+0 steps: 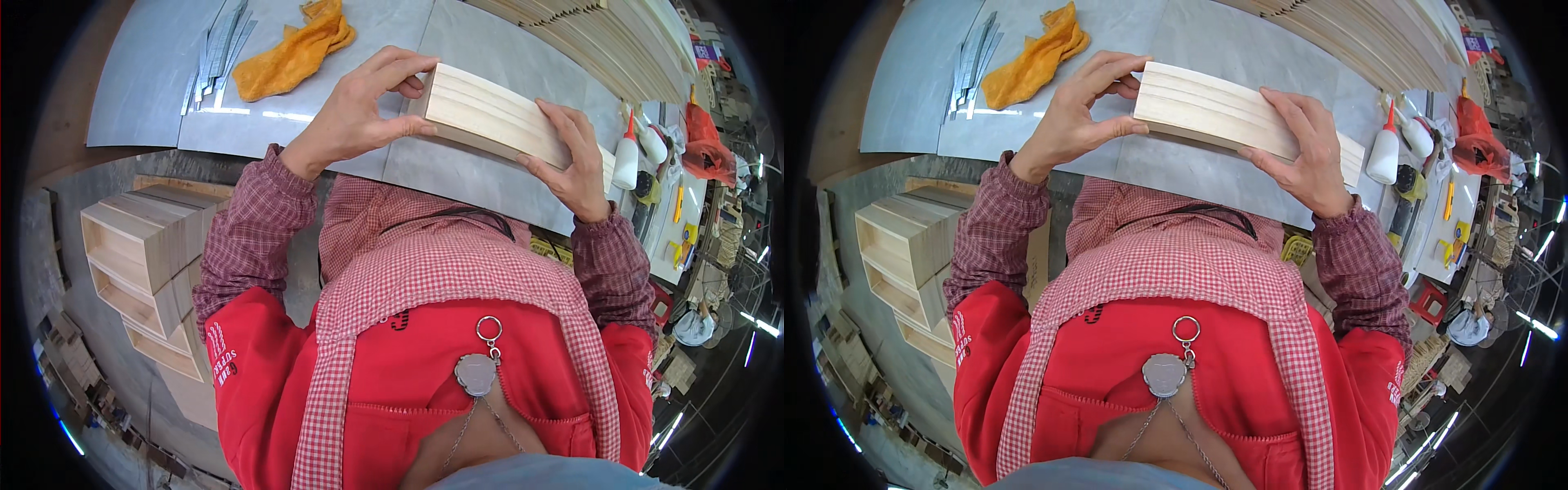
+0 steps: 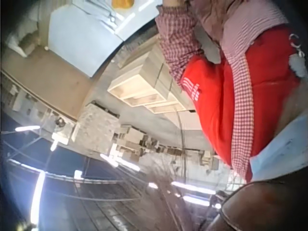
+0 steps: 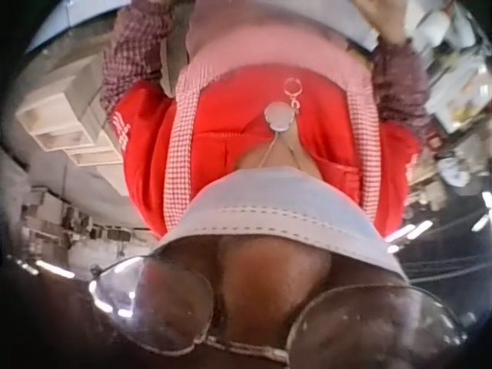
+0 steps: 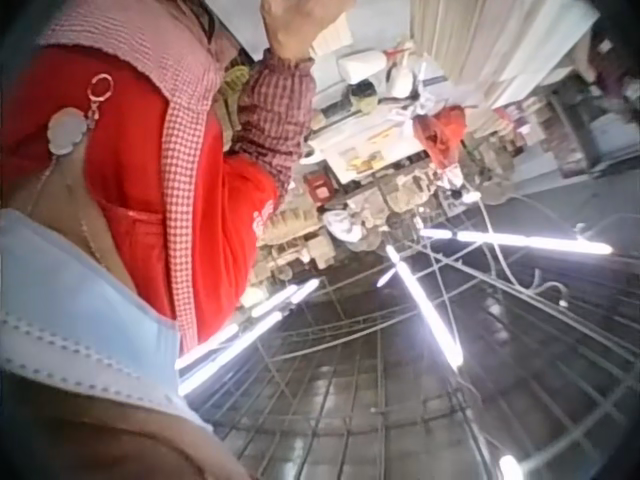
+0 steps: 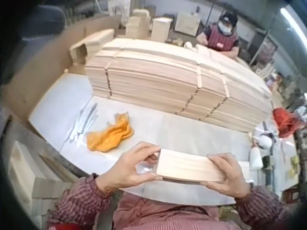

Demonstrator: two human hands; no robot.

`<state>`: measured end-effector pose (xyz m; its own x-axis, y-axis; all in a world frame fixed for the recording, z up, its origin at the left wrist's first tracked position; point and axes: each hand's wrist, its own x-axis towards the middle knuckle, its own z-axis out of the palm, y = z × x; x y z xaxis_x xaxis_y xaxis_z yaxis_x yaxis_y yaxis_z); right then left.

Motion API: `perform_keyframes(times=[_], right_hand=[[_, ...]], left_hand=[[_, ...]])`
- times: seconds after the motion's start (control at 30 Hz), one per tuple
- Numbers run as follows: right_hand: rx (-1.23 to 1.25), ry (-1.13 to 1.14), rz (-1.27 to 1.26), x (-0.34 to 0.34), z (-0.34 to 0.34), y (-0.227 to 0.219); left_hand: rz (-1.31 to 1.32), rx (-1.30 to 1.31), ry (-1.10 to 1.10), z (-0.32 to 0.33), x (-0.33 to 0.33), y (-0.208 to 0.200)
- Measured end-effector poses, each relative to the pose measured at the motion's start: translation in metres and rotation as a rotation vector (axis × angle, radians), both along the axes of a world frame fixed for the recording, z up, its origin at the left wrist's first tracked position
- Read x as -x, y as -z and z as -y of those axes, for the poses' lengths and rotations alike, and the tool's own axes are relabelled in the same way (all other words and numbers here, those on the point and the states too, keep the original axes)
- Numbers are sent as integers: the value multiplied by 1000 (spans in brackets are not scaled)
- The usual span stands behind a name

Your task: Assembling wooden boxes by applying glue and using a pneumatic nail gun to join planks.

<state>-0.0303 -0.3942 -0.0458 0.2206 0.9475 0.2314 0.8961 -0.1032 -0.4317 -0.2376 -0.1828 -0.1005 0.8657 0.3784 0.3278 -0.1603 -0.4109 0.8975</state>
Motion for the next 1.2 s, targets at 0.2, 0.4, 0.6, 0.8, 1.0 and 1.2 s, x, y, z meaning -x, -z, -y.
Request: perform_keyframes(times=[0.2,0.4,0.6,0.8,1.0,1.2], right_hand=[[12,-2,13,-1,0,1],[19,-8,26,-1,-1,3],[40,-22,51,-3,1,1],[-71,300,-206,-51,50,-20],[438,1049,-2,-177,262,23],[597,1168,232,-216,301,87]], left_hand=[[8,54,28,0,-2,2],[34,74,39,-1,-4,7],[73,132,42,-3,-9,11],[33,100,5,-6,-5,10],[13,98,-3,-8,-6,8],[5,-25,-28,-8,-4,10]])
